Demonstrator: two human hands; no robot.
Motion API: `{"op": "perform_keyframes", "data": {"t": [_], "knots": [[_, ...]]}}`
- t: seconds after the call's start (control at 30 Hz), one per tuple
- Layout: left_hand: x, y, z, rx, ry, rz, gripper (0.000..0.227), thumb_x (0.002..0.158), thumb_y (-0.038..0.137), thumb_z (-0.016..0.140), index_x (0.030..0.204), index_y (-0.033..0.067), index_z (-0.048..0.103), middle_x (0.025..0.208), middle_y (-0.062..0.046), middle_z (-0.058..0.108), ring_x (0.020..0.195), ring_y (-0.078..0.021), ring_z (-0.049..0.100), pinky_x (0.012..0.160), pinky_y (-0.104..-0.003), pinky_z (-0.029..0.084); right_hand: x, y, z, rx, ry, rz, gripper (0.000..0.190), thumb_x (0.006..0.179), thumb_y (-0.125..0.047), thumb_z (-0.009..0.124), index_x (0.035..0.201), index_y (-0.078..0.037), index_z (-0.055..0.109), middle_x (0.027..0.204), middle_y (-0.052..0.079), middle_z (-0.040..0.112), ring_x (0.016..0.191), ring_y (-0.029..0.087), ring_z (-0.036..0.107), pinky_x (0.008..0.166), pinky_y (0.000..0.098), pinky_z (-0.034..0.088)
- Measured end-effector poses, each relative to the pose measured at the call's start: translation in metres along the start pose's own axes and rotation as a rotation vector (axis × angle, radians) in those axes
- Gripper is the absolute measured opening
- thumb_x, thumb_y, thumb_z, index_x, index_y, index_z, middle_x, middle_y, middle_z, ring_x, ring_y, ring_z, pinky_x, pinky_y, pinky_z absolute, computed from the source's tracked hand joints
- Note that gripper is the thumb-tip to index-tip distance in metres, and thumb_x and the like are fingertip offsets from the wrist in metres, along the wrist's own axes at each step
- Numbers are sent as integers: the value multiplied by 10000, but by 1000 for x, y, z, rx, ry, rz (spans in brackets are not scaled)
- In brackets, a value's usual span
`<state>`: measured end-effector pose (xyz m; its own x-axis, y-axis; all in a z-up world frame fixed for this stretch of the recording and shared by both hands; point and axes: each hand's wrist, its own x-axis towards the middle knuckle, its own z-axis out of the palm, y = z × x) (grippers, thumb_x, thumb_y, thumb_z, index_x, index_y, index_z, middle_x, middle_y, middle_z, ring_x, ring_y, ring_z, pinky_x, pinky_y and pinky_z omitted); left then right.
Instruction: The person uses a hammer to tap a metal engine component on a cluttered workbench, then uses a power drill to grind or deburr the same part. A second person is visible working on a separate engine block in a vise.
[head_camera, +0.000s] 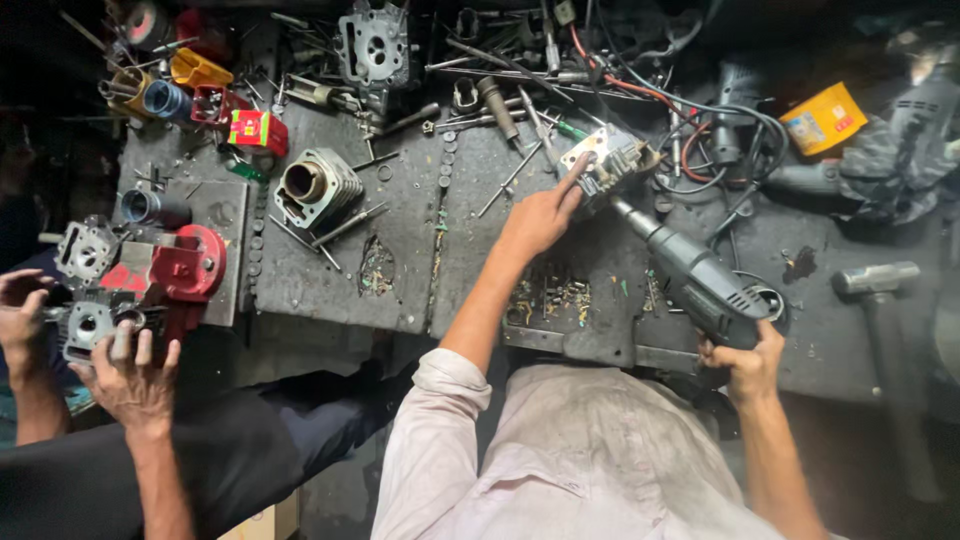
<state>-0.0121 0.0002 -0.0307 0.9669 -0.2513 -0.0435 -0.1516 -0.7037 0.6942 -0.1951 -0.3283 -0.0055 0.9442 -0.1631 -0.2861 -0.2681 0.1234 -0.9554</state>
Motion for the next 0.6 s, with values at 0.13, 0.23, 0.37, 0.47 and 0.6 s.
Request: {"op": "perform_keyframes", "data": {"t": [0.13,0.23,0.37,0.47,0.6], "knots": [[-6,2,6,109,-7,-112,534,1078,449,407,1592,454,260,920,-231,719,876,-456,686,777,-565,526,11,3,-9,69,-43,142,525,558,95,560,1083,107,564,782,144,615,604,240,605,541,350,513],[-12,4,15,163,205,26,541,1074,443,405,1595,424,261,937,-157,729,896,-395,684,828,-537,536,16,2,-21,70,-159,107,413,589,117,580,999,160,564,778,161,591,634,269,615,595,374,529],[-29,19,38,282,334,-140,577,1071,398,485,1612,314,302,1130,-147,678,1071,-351,632,983,-522,480,17,-11,-20,-48,-137,126,514,576,94,546,1087,142,582,866,165,636,711,278,652,612,379,551],[-51,33,51,180,594,-41,652,1020,291,566,1610,159,321,1359,-211,576,1252,-388,554,1105,-521,434,12,-18,-14,3,-166,102,616,543,66,531,1156,111,580,923,165,657,778,285,681,609,377,560],[-101,47,54,119,612,86,599,940,222,622,1506,120,454,1445,-211,556,1335,-395,525,1120,-509,421,0,-15,-23,44,-137,89,662,553,18,507,1203,127,570,919,212,652,749,339,657,591,396,527]]}}
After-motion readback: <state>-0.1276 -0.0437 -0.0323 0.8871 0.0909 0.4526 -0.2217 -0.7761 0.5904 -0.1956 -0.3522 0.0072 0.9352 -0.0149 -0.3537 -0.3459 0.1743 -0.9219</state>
